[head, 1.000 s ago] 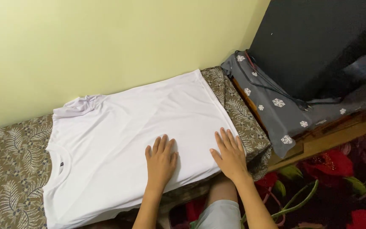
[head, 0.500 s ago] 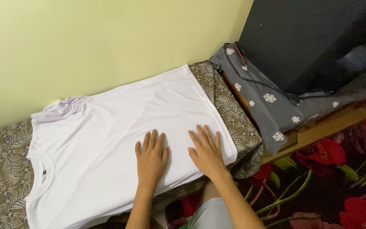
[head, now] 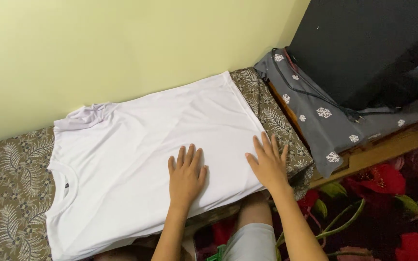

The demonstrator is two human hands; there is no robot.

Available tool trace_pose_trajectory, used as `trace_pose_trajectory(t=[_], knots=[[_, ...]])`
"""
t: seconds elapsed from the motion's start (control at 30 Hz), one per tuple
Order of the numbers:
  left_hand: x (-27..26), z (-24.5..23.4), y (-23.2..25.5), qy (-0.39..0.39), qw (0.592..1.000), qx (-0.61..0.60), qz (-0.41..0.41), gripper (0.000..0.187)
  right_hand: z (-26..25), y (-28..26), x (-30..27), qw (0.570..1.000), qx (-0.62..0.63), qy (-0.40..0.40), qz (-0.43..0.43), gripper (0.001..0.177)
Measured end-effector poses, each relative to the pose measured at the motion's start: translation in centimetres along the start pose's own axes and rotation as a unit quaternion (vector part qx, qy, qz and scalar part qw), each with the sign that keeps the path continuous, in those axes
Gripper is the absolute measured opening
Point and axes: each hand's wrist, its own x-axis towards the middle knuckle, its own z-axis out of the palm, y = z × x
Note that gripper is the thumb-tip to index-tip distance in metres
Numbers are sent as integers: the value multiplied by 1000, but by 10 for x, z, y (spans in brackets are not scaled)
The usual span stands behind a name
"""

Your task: Smoothing out a white t-shirt on a flat surface in preparation for folding.

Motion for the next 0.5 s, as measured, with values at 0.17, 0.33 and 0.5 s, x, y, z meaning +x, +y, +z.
trace_pose_trajectory(t=[0.17,0.33,0.5], knots=[[0,-1,-4,-6,1000,-15,21,51,15,-43,-7,1000,-19,9,-11,65],[-16,-15,-37,-22,998,-55,24,52,22,-66,-15,996,30,-29,-81,65],[-34,-29,-71,28,998,-15,-45,49,11,-27,-16,997,4,28,-68,66]])
